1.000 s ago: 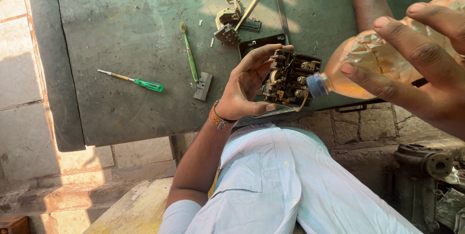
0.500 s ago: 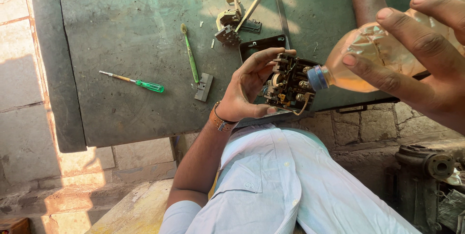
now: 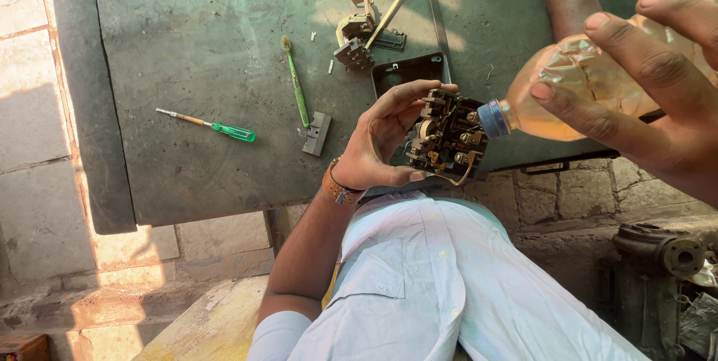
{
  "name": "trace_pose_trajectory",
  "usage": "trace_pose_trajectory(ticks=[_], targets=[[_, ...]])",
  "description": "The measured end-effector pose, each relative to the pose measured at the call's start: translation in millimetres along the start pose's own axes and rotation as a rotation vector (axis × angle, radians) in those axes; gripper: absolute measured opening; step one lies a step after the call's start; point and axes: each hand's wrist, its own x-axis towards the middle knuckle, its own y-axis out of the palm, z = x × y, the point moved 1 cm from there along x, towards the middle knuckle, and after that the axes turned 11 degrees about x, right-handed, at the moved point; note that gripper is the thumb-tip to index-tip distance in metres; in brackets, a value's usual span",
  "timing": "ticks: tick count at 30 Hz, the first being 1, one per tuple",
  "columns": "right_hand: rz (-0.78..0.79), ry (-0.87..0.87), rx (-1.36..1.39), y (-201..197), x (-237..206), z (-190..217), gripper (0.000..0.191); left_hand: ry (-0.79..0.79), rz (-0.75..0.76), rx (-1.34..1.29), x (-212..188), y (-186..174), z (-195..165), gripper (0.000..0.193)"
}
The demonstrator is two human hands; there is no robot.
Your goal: The person disassembles a small electrical component, uses a file to smooth internal parts, and pours liquid onto the component from a plastic bottle. The component is handled repeatedly and repositioned on the workbench throughout the process.
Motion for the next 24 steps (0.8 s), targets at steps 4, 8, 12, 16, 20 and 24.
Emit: trace_pose_trajectory(ticks=[4,8,12,16,20,24], targets=[[-0.027,0.004,0.004,0,1,-4,0.063,-0.015,0.005,-0.041,-1,0,0,0.101],[-0.034,-0.024,-0.074,0,2,-3,0.062,-0.003,0.003,-0.06,-1,0,-1,0.104],[-0.028,-0.017,-0.105,-2,4,-1,0.063,0.006,0.004,-0.048,-1,0,-1,0.101],[-0.043,-0.029,-0.081,-5,3,1,0.064,0.003,-0.021,-0.075,-2,0,0,0.105],[-0.045,-0.047,-0.056,-8,0,5,0.065,-0.008,-0.023,-0.074,0,0,-3,0.105],[-0.048,-0.031,-0.015,-8,2,5,0.064,0.015,-0.005,-0.028,2,3,-11,0.097]])
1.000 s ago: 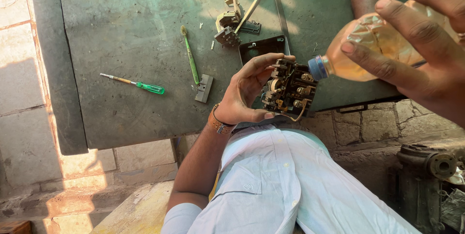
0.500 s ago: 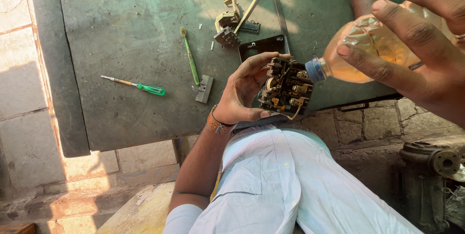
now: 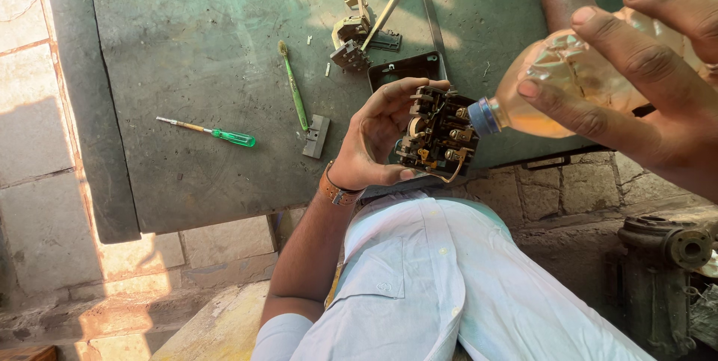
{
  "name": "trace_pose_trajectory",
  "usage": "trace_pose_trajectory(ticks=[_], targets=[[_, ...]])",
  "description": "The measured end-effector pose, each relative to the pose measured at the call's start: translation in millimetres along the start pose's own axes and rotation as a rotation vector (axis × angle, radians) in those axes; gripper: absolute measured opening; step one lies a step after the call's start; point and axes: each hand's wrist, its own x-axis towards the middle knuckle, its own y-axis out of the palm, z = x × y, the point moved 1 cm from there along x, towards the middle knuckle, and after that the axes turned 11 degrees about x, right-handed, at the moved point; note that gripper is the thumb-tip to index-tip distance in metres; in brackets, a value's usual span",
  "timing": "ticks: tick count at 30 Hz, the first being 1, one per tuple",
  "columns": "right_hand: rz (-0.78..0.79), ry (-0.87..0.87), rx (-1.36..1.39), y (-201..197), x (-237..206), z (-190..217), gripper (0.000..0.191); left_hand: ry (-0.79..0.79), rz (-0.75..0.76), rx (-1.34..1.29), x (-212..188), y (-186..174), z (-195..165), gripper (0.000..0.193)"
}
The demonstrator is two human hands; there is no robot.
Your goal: The person disassembles a small electrical component, uses a file to smooth internal parts, and pours liquid onto the component from a plastic bottle. The component is handled repeatedly and repositioned on the workbench throughout the process.
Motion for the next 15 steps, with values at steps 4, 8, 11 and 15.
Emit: trace_pose_trajectory(ticks=[4,8,11,15], targets=[[0.046,-0.012,-0.097,1,7,-4,0.061,0.138,-0.001,0.698,3,-2,-15,0.087],[0.055,-0.024,-0.118,1,15,-1,0.061,0.2,-0.036,0.8,11,-4,-21,0.086],[0.052,-0.028,-0.079,0,17,3,0.062,0.21,-0.041,0.844,16,-5,-20,0.089],[0.061,-0.042,-0.016,-1,16,9,0.062,0.21,-0.054,0.86,19,-5,-15,0.089]])
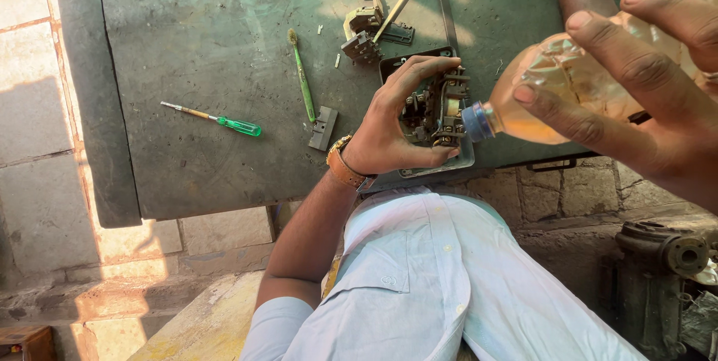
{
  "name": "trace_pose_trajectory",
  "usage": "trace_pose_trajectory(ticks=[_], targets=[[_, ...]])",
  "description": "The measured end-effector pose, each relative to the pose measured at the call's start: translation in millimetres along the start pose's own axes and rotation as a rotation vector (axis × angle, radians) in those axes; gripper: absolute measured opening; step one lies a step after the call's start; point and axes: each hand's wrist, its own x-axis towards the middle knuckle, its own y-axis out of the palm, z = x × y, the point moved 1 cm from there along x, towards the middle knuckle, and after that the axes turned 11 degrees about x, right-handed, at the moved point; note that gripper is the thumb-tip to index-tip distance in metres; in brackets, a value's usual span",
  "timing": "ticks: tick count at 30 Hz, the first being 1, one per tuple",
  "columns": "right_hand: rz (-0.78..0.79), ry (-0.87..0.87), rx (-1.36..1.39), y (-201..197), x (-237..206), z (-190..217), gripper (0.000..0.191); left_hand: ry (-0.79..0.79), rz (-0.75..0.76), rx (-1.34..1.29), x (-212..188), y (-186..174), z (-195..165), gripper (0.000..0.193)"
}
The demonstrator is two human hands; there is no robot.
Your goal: The person disassembles a small electrical component, uses a file to smooth internal parts, and pours liquid onto the component from a plastic bottle. The component is handled repeatedly and repositioned on the workbench throughout the process.
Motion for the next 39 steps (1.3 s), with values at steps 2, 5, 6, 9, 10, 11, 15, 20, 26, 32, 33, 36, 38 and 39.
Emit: trace_pose_trajectory(ticks=[2,5,6,9,10,11,15,20,26,32,33,36,38,39], targets=[[0.008,-0.002,0.033,0,-1,2,0.063,-0.006,0.004,-0.005,1,1,2,0.089],[0.012,-0.006,0.065,-1,-1,4,0.063,-0.001,0.02,-0.02,5,2,5,0.09],[0.003,-0.006,0.064,-1,0,4,0.063,0.005,0.022,-0.018,6,2,5,0.091],[-0.015,0.0,0.055,-2,4,4,0.064,0.013,0.029,-0.008,9,2,5,0.091],[-0.021,-0.004,0.033,-2,6,3,0.064,0.014,0.031,-0.004,9,2,5,0.091],[-0.027,-0.001,0.017,-2,8,1,0.064,0.019,0.035,-0.011,9,2,5,0.091],[-0.049,0.034,-0.028,1,16,-6,0.06,0.049,0.047,-0.005,8,2,1,0.09],[-0.07,0.061,-0.062,5,20,-13,0.059,0.075,0.06,0.003,3,3,-3,0.09],[-0.081,0.067,-0.048,7,18,-12,0.062,0.042,0.086,0.001,0,1,-6,0.09],[-0.119,0.096,0.032,7,14,-6,0.064,-0.006,0.06,-0.002,-2,1,-6,0.094],[-0.132,0.107,0.058,7,11,-2,0.065,-0.032,0.05,-0.028,-2,2,-4,0.093],[-0.18,0.193,0.267,16,4,6,0.072,-0.075,0.045,-0.117,-2,3,4,0.091],[-0.168,0.281,0.427,29,-2,13,0.082,-0.121,0.056,-0.238,-5,5,11,0.092],[-0.266,0.326,0.618,41,-2,17,0.084,-0.158,0.062,-0.328,-7,6,14,0.094]])
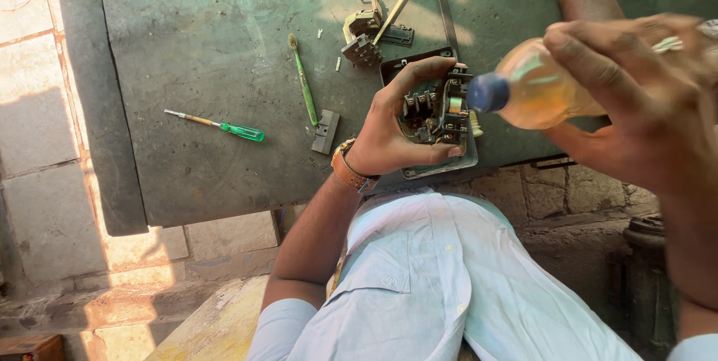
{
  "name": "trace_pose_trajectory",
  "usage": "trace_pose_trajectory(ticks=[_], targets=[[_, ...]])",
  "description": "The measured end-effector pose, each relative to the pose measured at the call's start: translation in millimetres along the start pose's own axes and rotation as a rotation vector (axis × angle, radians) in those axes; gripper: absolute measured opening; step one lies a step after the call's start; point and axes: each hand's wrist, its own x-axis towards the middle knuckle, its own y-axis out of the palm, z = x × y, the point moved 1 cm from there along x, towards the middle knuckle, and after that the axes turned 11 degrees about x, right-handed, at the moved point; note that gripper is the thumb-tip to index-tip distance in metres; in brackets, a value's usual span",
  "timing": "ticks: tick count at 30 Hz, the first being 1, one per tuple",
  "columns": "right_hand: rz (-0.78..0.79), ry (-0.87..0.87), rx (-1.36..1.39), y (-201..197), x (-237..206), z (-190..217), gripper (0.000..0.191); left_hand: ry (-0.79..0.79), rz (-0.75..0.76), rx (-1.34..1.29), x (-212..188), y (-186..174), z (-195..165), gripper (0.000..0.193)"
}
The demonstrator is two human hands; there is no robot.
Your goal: The person disassembles a small electrical component, uses a file to smooth internal parts, and pours liquid onto the component from a plastic bottle. The component is handled repeatedly and repositioned on the workbench throughout the process.
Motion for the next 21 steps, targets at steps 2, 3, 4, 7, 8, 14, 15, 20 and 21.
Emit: trace_pose_trajectory(ticks=[2,3,4,7,8,14,15,20,21], targets=[[-0.158,0.091,0.401,33,-6,-10,0.089,-0.04,-0.002,-0.128,-3,0,8,0.096],[-0.228,0.16,0.551,47,-15,-12,0.089,-0.045,-0.012,-0.164,-5,-1,12,0.096],[-0.299,0.228,0.705,60,-26,-13,0.089,-0.051,-0.022,-0.199,-6,-2,16,0.096],[-0.449,0.347,0.904,95,-55,-26,0.086,-0.124,-0.031,-0.407,-7,-6,26,0.1],[-0.479,0.369,0.914,100,-66,-33,0.086,-0.106,-0.033,-0.419,-6,-7,28,0.097],[-0.643,0.463,0.887,140,-125,-74,0.088,-0.159,-0.092,-0.599,-4,-5,32,0.104],[-0.66,0.47,0.859,150,-133,-82,0.089,-0.171,-0.101,-0.62,-5,-4,32,0.104],[-0.68,0.531,0.832,190,-171,-107,0.089,-0.203,-0.126,-0.559,-4,0,36,0.107],[-0.689,0.541,0.847,195,-176,-109,0.089,-0.206,-0.133,-0.529,-3,1,36,0.105]])
